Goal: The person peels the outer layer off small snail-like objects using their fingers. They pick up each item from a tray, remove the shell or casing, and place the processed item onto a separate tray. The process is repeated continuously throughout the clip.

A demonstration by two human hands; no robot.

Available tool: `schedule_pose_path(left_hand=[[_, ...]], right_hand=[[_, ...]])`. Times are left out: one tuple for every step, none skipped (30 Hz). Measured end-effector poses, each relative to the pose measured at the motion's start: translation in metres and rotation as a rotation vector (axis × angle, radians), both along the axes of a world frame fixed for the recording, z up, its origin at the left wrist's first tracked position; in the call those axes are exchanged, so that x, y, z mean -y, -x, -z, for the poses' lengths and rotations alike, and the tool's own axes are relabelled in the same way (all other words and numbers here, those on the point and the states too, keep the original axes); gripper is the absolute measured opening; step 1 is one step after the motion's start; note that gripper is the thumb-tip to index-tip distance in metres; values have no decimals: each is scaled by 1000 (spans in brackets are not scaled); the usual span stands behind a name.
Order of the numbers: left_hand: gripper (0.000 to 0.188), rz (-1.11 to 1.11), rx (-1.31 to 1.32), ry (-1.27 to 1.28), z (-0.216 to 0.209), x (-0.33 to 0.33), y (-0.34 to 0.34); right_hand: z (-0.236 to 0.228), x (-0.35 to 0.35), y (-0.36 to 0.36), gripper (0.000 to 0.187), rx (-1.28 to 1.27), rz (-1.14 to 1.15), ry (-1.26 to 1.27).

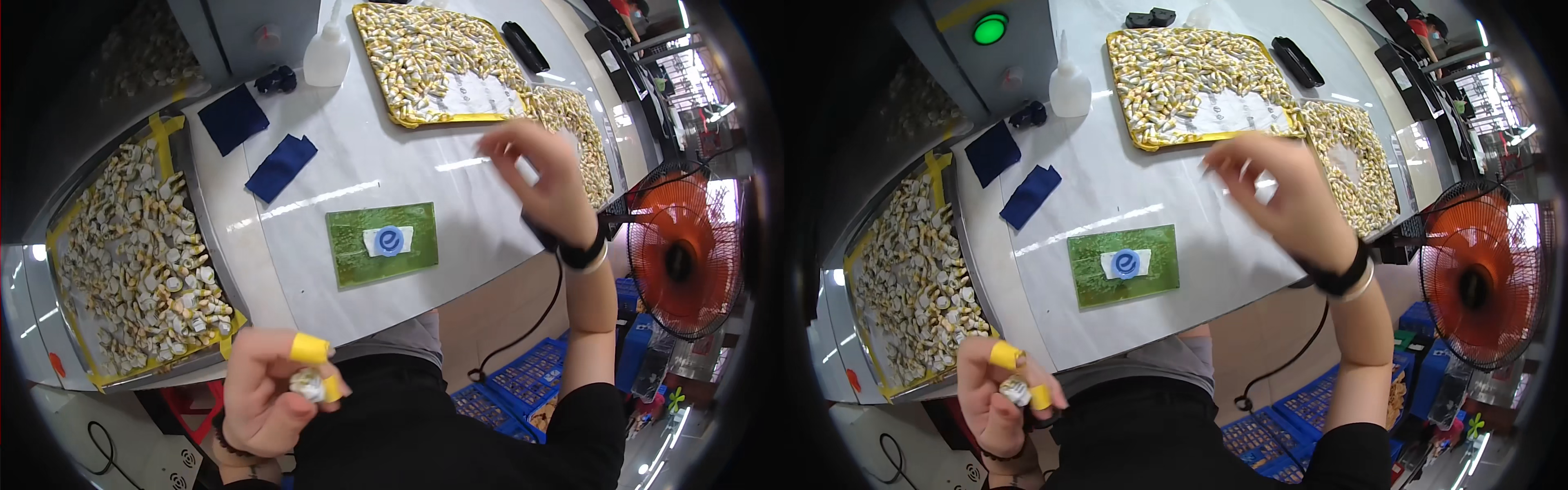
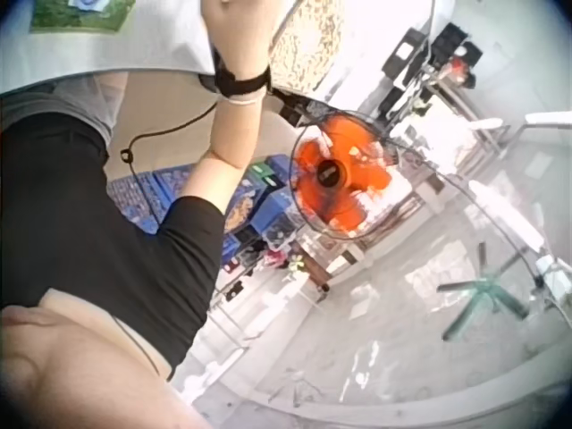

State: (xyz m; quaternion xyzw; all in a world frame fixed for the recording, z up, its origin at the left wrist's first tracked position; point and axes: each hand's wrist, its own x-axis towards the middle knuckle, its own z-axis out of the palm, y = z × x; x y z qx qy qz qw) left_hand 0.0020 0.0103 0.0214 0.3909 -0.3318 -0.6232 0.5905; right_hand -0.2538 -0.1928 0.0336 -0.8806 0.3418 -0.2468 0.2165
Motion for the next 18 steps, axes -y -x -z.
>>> schedule_pose_path(left_hand=[[43, 20, -92, 13, 6, 1, 1], [42, 56, -109, 1, 10, 2, 1], [42, 97, -124, -10, 12, 4, 2], [42, 136, -139, -22, 15, 6, 2], [42, 177, -150, 0, 19, 7, 1], [42, 182, -193, -28, 19, 8, 2], [42, 186, -236, -56, 19, 8, 3], [42, 187, -278, -81, 19, 9, 3], [42, 195, -303, -117, 19, 9, 3], [43, 202, -328, -152, 20, 9, 2], [43, 208, -351, -189, 20, 10, 2], [44, 213, -355, -194, 22, 10, 1], [45, 219, -358, -200, 26, 11, 1], [46, 228, -364, -204, 28, 11, 1], [46, 239, -382, -206, 30, 12, 1], [45, 250, -401, -208, 31, 14, 1], [45, 260, -417, -212, 32, 15, 2], [45, 272, -448, -221, 34, 16, 3]], right_hand=[[-1, -18, -8, 15, -7, -65, -50], [-1, -30, -16, 18, -16, -133, -102], [0, -39, -22, 17, -20, -173, -104], [2, -46, -28, 17, -23, -215, -107], [3, -51, -32, 18, -40, -213, -111], [6, -51, -33, 19, -55, -243, -48], [12, -52, -33, 19, -69, -272, 14], [16, -52, -33, 20, -82, -305, 79], [18, -49, -32, 21, -126, -341, 143], [19, -48, -33, 21, -146, -346, 161], [21, -47, -35, 21, -164, -353, 178], [23, -46, -37, 21, -182, -360, 195], [24, -46, -37, 22, -201, -367, 198], [24, -48, -38, 24, -222, -371, 202], [24, -49, -38, 26, -244, -375, 206], [25, -49, -40, 27, -239, -379, 210], [26, -50, -41, 28, -231, -383, 213], [27, -51, -43, 29, -224, -386, 216]])
